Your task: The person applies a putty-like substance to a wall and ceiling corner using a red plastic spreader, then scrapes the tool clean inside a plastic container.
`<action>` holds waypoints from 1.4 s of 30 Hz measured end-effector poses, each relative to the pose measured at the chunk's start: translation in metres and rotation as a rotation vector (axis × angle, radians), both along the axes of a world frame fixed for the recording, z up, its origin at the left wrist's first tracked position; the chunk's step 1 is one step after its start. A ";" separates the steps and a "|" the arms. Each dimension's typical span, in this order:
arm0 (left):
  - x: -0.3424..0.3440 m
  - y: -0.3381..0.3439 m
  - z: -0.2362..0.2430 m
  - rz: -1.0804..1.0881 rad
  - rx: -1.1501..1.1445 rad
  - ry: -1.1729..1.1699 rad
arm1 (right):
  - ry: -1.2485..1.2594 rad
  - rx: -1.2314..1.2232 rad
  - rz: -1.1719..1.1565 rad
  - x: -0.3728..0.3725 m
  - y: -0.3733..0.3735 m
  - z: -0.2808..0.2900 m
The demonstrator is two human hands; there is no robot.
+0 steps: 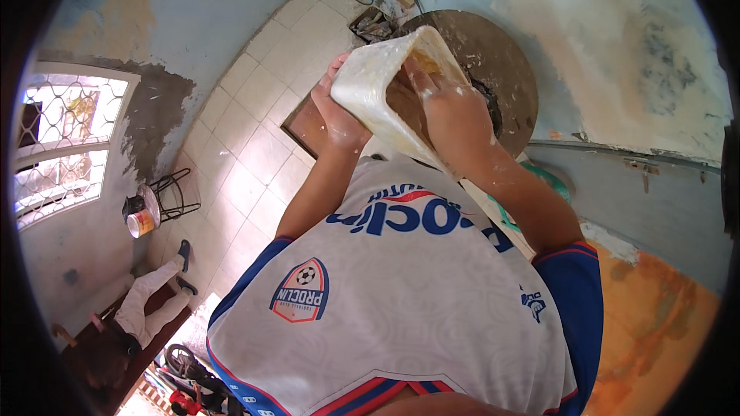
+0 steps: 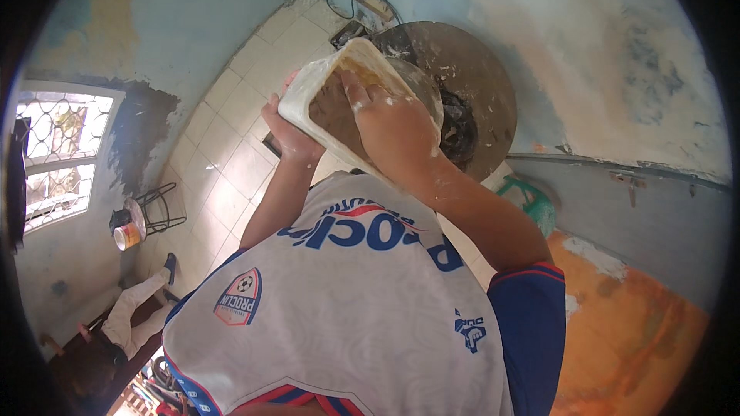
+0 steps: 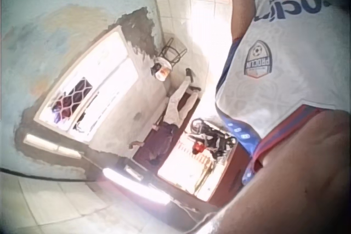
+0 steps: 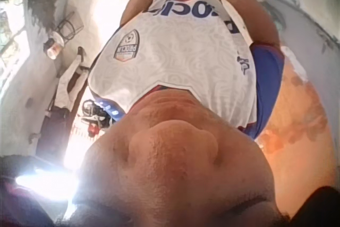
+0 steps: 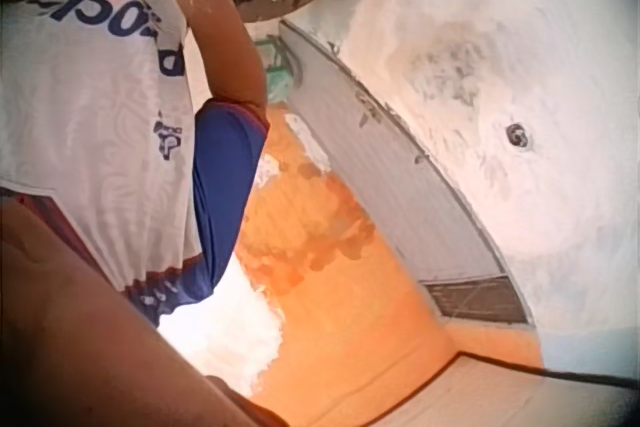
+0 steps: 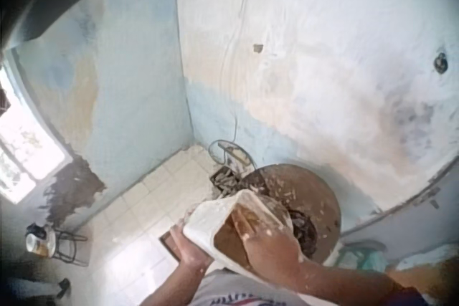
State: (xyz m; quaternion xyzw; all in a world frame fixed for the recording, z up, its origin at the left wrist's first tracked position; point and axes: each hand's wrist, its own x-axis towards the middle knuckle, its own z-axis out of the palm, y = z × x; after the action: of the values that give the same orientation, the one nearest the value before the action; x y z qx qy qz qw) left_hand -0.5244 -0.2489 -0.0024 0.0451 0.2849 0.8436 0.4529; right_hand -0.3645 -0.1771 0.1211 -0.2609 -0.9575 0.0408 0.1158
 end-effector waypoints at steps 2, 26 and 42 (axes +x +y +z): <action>0.001 0.000 0.004 0.033 -0.016 0.010 | 0.042 -0.033 0.025 0.002 -0.005 0.007; 0.017 0.009 0.017 -0.018 -0.087 -0.076 | 0.274 -0.004 -0.004 0.020 0.007 0.038; 0.051 0.016 0.023 -0.069 -0.037 -0.031 | 0.243 -0.044 0.035 0.049 0.016 0.035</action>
State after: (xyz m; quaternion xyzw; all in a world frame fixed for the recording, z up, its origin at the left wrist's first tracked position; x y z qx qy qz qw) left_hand -0.4735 -0.2327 0.0210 0.0336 0.2917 0.8228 0.4866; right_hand -0.3151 -0.1612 0.1557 -0.2399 -0.9397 0.0949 0.2245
